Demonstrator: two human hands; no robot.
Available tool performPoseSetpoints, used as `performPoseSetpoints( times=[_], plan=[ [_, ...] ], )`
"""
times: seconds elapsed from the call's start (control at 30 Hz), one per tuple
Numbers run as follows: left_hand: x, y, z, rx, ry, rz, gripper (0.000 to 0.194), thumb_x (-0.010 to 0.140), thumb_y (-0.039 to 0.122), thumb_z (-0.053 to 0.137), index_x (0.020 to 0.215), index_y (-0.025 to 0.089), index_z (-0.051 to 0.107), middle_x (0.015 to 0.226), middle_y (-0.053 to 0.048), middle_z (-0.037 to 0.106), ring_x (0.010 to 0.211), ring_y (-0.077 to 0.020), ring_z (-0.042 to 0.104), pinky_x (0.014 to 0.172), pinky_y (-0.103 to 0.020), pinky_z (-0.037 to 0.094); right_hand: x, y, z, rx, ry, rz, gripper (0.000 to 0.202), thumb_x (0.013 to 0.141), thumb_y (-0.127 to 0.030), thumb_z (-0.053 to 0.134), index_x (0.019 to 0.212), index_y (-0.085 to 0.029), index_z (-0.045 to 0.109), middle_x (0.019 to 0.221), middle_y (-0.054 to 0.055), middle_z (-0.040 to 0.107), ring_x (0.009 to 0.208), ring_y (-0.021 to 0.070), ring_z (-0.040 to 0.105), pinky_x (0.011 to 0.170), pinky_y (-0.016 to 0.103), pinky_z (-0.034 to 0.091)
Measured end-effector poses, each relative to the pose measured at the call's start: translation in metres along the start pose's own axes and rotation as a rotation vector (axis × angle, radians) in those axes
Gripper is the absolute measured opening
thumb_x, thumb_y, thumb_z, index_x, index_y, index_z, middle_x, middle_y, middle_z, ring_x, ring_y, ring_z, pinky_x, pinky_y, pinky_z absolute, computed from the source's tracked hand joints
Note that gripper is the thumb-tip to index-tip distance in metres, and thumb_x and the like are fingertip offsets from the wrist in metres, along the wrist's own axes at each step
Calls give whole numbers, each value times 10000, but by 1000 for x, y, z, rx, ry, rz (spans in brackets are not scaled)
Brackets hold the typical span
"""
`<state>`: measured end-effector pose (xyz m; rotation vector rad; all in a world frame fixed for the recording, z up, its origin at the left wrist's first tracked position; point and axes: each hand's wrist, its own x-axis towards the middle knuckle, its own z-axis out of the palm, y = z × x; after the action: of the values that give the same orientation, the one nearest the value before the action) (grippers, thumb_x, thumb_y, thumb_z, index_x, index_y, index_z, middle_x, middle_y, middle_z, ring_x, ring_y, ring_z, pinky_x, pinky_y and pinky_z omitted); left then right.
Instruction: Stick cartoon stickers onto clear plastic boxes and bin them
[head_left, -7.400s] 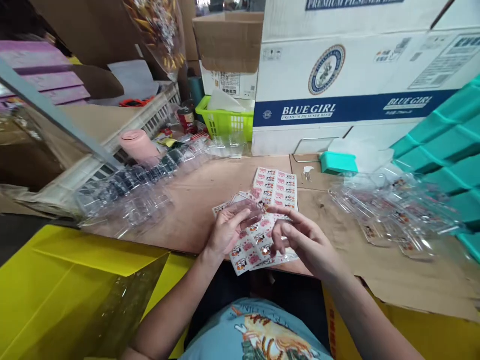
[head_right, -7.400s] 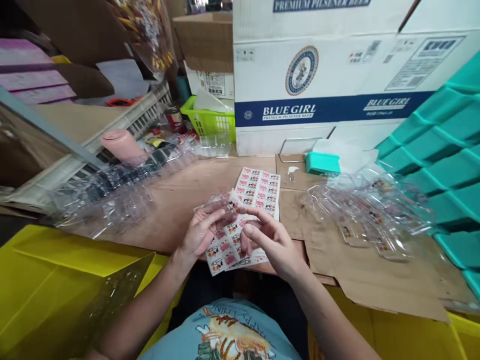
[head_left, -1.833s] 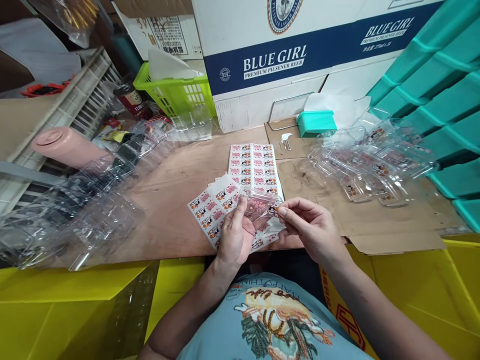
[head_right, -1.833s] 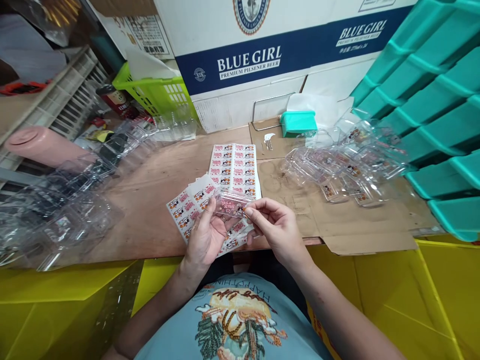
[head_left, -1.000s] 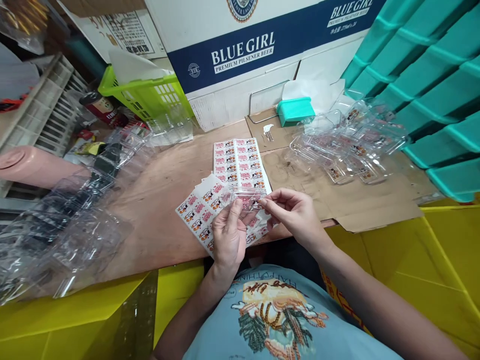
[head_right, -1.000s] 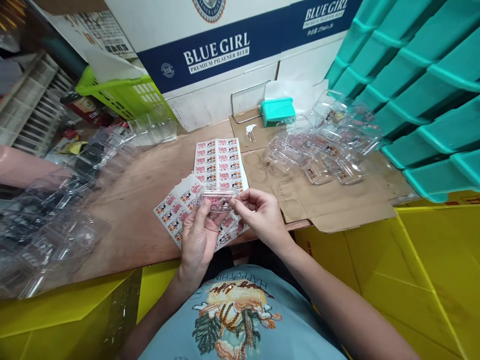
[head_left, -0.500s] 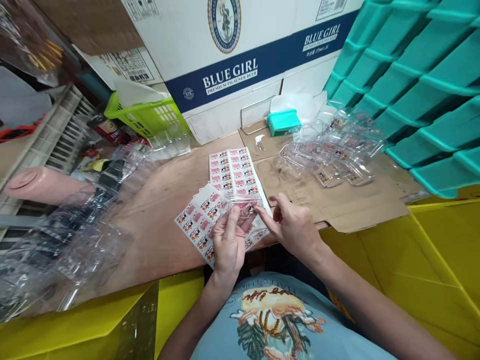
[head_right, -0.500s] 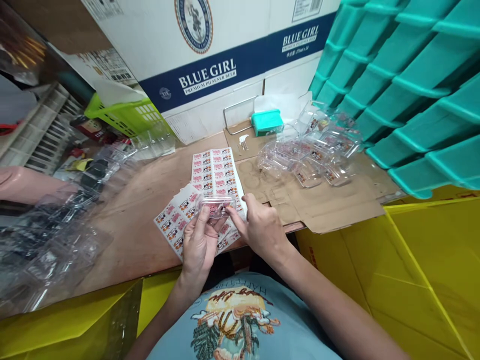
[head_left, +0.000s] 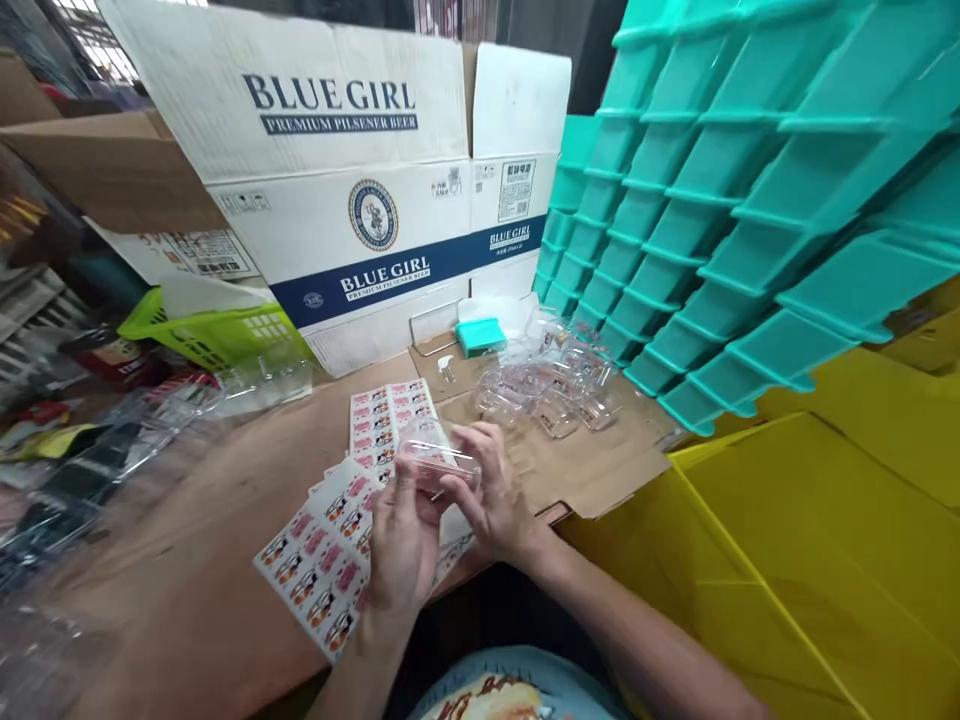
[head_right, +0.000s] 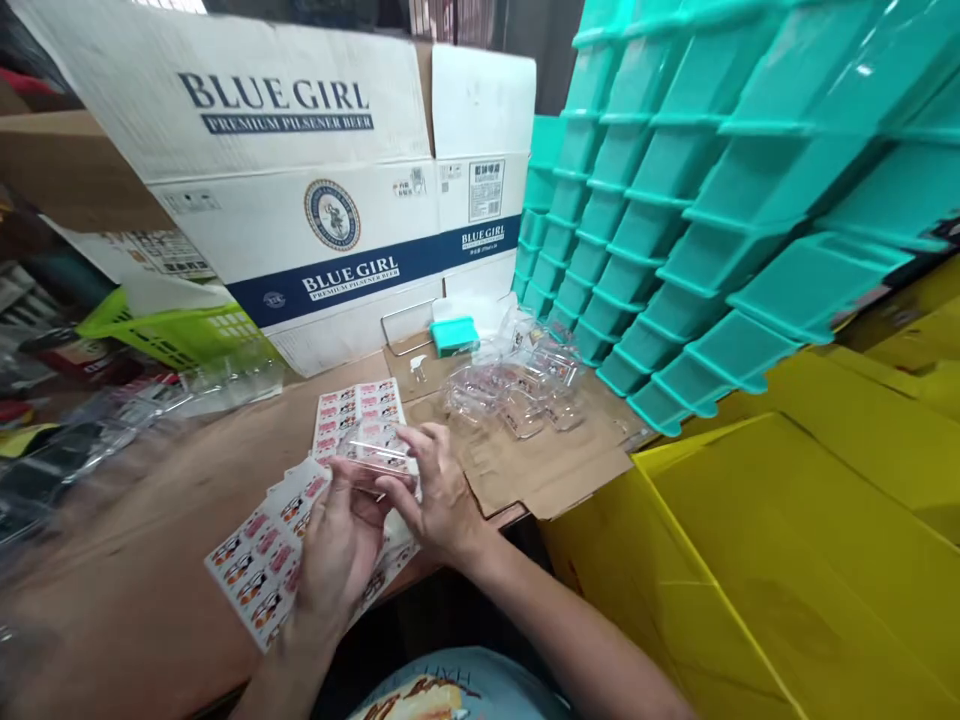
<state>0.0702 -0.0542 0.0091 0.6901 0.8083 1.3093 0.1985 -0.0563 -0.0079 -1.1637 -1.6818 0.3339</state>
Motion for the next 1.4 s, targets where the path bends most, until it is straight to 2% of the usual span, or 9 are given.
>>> performPoseSetpoints(
  times=[0.13, 0.23, 0.4, 0.57, 0.77, 0.93, 1.17, 1.27, 1.4],
  plan=[
    [18, 33, -61, 718, 36, 180, 737, 728, 507, 763, 1385, 282, 516, 1398, -101, 573, 1288, -324, 538, 1083, -457, 426, 58, 53, -83, -460, 190, -19, 553, 917, -389, 593, 1415, -231, 409, 1331, 166, 488, 1265, 323, 457, 1064, 486, 415],
    [37, 49, -127, 1352, 193, 214, 955, 579, 552, 787, 1392, 144, 497, 1422, -205, 504, 1376, -445, 381, 1142, -560, 283, 96, 100, -137, -697, 188, 213, 531, 901, -397, 599, 1346, -124, 503, 1278, 222, 545, 1193, 360, 500, 1025, 528, 413],
    [54, 48, -176, 1503, 140, 172, 361, 702, 477, 666, 911, 183, 684, 877, -86, 654, 956, -311, 603, 908, -442, 453, 104, 104, -120, -844, 156, 123, 565, 920, -456, 565, 1362, -111, 504, 1418, 250, 462, 1346, 431, 345, 1048, 630, 317],
    [58, 40, -174, 1301, 101, 364, 151, 776, 348, 616, 732, 204, 603, 786, -22, 618, 769, -188, 579, 758, -317, 464, 71, 31, -5, -336, -298, -176, 371, 990, -436, 478, 1230, -179, 596, 1191, 141, 640, 1136, 269, 555, 988, 442, 467],
    [45, 30, -169, 1241, 58, 422, 281, 757, 315, 730, 1007, 222, 643, 884, -18, 637, 880, -199, 565, 836, -324, 446, 34, 3, 88, -356, -611, -171, 473, 842, -586, 650, 983, -135, 662, 1119, 189, 614, 1169, 371, 462, 925, 525, 433],
    [46, 23, -172, 1030, 19, 434, 132, 794, 291, 705, 745, 193, 631, 758, -7, 575, 735, -153, 513, 761, -287, 434, 28, 2, 91, -307, -663, -132, 236, 894, -352, 645, 1022, -155, 625, 1151, 162, 618, 1136, 320, 484, 921, 451, 396],
    [46, 41, -151, 727, -16, 325, 307, 801, 341, 712, 1040, 176, 613, 830, -5, 593, 775, -122, 581, 735, -233, 480, 96, -1, 60, -311, -885, -175, 183, 901, -108, 559, 745, -194, 597, 614, -18, 574, 592, 143, 489, 793, 362, 382],
    [44, 51, -137, 598, -116, 139, 350, 722, 315, 795, 1013, 159, 680, 800, -7, 640, 738, -120, 592, 739, -245, 492, 131, -10, 53, -425, -930, -355, 225, 881, -84, 582, 683, -193, 588, 590, -15, 549, 627, 152, 477, 872, 435, 360],
    [37, 45, -127, 399, 15, 109, 235, 667, 268, 837, 783, 141, 678, 823, -19, 680, 746, -116, 611, 729, -229, 493, 131, -18, 62, -543, -710, -570, 128, 926, -129, 553, 859, -186, 645, 846, 65, 646, 884, 238, 530, 941, 523, 348]
  ],
)
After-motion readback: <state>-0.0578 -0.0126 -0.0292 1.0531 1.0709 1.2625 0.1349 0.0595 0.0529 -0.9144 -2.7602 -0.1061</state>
